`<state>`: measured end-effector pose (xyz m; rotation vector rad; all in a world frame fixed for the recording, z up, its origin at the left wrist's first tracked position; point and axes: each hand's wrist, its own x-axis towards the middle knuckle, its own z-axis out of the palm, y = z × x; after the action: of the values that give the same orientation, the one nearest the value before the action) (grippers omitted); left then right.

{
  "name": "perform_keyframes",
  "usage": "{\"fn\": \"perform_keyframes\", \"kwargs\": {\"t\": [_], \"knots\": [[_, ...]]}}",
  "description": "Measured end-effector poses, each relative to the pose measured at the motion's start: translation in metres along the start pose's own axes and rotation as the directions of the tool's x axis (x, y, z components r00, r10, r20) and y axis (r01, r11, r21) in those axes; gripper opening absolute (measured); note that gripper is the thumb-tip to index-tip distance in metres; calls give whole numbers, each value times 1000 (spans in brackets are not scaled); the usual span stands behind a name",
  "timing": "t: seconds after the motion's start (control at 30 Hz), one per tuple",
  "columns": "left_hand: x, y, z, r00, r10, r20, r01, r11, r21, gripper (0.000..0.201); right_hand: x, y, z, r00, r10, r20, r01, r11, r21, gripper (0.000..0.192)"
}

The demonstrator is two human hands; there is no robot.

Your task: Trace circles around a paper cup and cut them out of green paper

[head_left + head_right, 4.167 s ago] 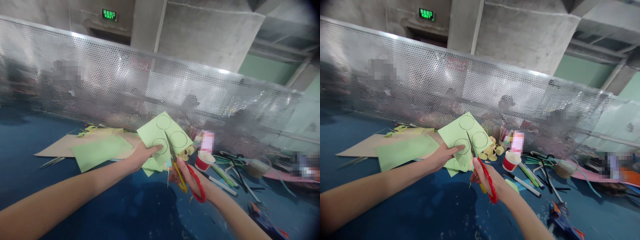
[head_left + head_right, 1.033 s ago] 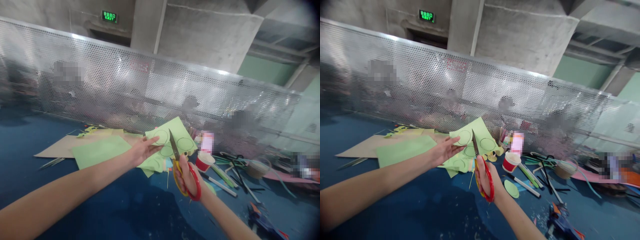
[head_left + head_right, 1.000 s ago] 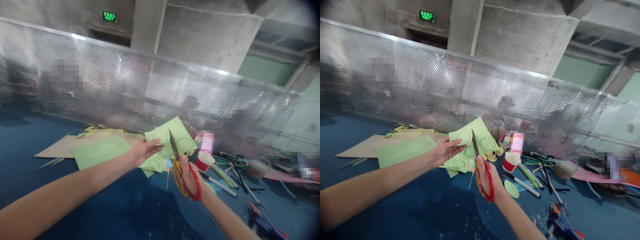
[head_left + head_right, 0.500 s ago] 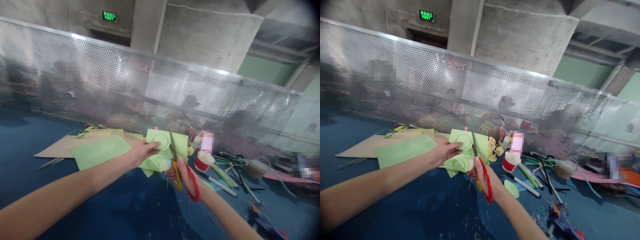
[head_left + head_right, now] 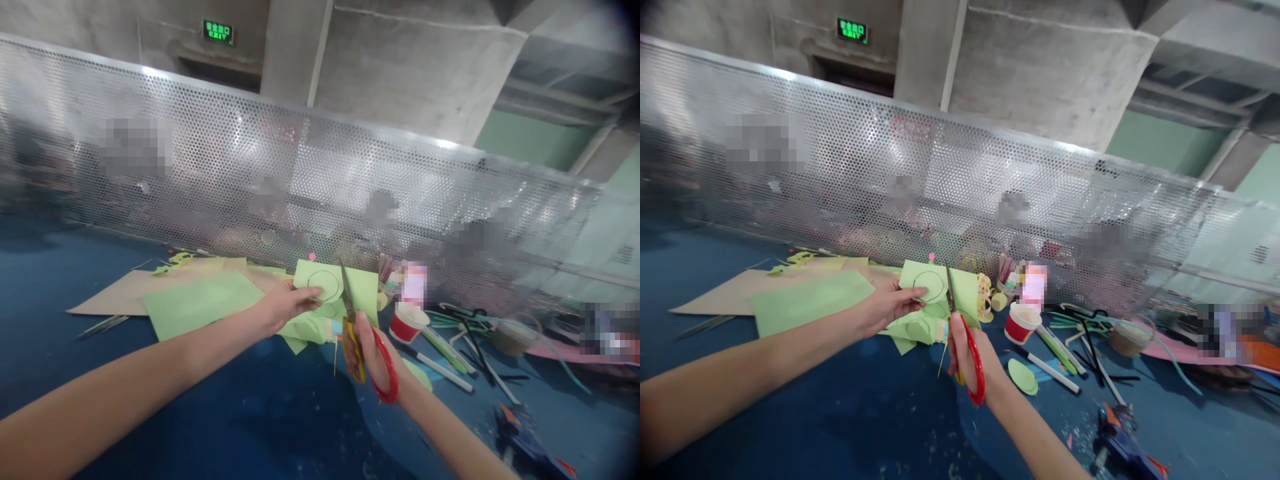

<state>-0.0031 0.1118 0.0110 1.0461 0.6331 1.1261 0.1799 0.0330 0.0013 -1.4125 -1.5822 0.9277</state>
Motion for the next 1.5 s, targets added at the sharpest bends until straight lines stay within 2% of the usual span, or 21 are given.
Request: {"fn": "perform_keyframes", "kwargs": {"t": [0.1,0.33,0.5,0.7,0.83,1.1,1.3,1.5], "knots": [[1,3,0,1000,-9,-18,9,1000,-2,23,0,1,-1,999,2,42,-2,1000,14,60],[6,12,-4,991,-14,-134,5,998,-65,6,-1,0,-6,998,55,35,-53,997,-54,59],[11,12,-10,986,25,-163,-42,994,-101,11,-2,-5,-5,996,65,66,-62,997,-46,61],[10,8,-11,991,129,-43,-126,990,70,24,-1,-11,-5,980,93,174,-92,996,-15,67],[3,7,-5,989,149,-2,-147,981,125,29,-1,-9,-8,981,108,158,-110,994,3,68],[-1,9,1,989,135,53,-143,970,198,36,-2,-11,-9,984,106,144,-108,994,6,77],[0,11,0,993,101,69,-111,978,174,30,-2,-4,-5,993,7,119,-7,1000,-1,64],[5,16,-11,992,30,124,-53,981,187,28,-3,1,3,989,136,51,-139,989,47,60]]}}
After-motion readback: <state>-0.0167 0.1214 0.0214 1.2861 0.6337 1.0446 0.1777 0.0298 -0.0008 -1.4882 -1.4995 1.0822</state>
